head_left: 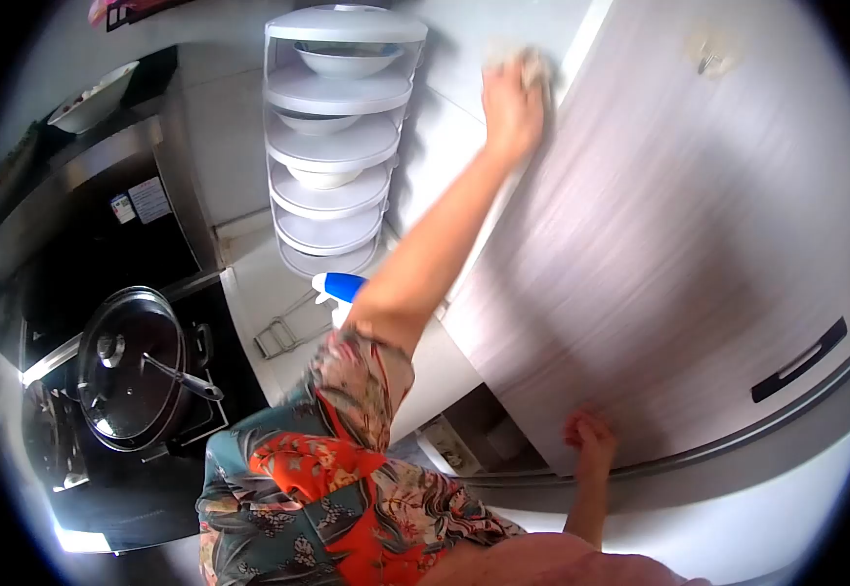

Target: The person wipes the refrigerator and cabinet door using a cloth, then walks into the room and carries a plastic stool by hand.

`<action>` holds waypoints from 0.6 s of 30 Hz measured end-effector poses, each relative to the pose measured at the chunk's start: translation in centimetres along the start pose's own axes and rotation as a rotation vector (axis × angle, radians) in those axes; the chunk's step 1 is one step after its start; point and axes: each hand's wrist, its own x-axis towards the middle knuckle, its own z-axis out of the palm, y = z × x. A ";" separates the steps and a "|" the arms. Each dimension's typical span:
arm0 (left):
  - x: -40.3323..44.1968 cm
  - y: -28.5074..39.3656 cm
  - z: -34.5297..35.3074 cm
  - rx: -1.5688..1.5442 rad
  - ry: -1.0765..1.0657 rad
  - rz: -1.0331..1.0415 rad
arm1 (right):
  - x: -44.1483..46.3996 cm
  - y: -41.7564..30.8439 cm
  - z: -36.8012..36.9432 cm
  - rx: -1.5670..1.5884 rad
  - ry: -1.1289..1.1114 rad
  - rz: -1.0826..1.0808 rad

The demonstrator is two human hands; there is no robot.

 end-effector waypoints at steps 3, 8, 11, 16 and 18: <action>5.8 -3.4 4.2 0.001 -0.015 0.024 | 0.0 -0.1 -0.1 0.007 0.024 0.064; -1.5 -5.2 2.1 0.043 -0.034 -0.203 | 0.1 0.7 0.0 0.000 -0.069 -0.031; -7.8 -5.8 -0.8 0.114 -0.095 -0.343 | 0.1 0.5 0.9 0.021 -0.057 -0.004; -3.3 3.5 -0.7 -0.346 -0.212 -0.297 | 0.2 0.0 0.8 -0.007 -0.042 -0.001; -0.6 5.9 1.9 -0.223 -0.163 0.100 | 0.2 0.7 -0.2 0.025 -0.069 0.013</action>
